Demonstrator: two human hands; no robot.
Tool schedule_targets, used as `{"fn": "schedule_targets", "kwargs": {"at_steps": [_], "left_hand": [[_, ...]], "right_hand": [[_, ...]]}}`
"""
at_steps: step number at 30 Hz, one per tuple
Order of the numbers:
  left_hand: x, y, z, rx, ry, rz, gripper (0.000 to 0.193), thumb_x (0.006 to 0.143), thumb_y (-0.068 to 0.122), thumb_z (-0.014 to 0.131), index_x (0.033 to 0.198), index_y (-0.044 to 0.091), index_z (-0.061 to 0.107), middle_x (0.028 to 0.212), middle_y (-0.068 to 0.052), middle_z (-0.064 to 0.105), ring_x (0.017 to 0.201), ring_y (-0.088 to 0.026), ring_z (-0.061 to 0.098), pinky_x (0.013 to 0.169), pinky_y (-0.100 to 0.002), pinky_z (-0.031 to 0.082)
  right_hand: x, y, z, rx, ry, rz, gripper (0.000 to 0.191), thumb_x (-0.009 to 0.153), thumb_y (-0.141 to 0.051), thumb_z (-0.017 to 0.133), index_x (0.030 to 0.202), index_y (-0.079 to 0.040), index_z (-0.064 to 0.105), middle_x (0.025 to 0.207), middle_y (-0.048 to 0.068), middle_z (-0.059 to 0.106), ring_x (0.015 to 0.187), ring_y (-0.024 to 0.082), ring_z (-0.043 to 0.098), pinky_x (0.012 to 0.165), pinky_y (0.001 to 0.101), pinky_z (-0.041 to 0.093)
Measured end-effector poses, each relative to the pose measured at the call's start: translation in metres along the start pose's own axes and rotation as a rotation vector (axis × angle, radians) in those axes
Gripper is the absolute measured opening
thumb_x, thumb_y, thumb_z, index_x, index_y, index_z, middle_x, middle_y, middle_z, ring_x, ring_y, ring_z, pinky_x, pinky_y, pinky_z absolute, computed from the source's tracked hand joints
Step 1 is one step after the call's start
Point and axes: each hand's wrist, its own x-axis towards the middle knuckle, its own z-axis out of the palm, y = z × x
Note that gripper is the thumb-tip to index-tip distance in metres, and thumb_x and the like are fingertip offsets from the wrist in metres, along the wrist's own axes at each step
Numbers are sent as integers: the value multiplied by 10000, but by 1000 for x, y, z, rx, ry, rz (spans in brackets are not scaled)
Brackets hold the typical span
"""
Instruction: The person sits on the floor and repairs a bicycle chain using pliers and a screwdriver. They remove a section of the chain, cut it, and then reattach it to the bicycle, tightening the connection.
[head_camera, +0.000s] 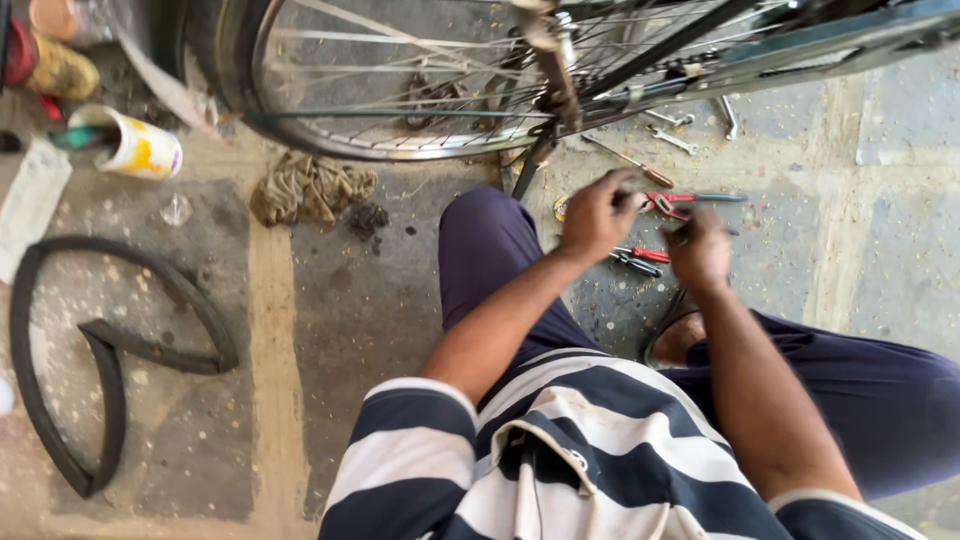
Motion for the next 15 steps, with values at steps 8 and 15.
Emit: {"fn": "schedule_targets", "kwargs": {"at_steps": [8,15], "left_hand": [[60,168,-140,141,327,718,211,1013,162,716,1203,84,667,1094,-79,735,1021,-197,715,934,-334,582],[155,259,-197,1163,366,802,244,1017,181,707,1225,70,645,1115,-89,723,1039,-209,707,951,-343,574]], "right_hand": [[17,29,-25,-423,-525,0,368,933,-442,676,1226,-222,702,1162,89,730,1026,322,709,851,469,571],[82,36,-150,-601,-622,183,375,1027,-449,612,1333,-237,657,1346,78,667,1187,314,669,974,471,557]]}}
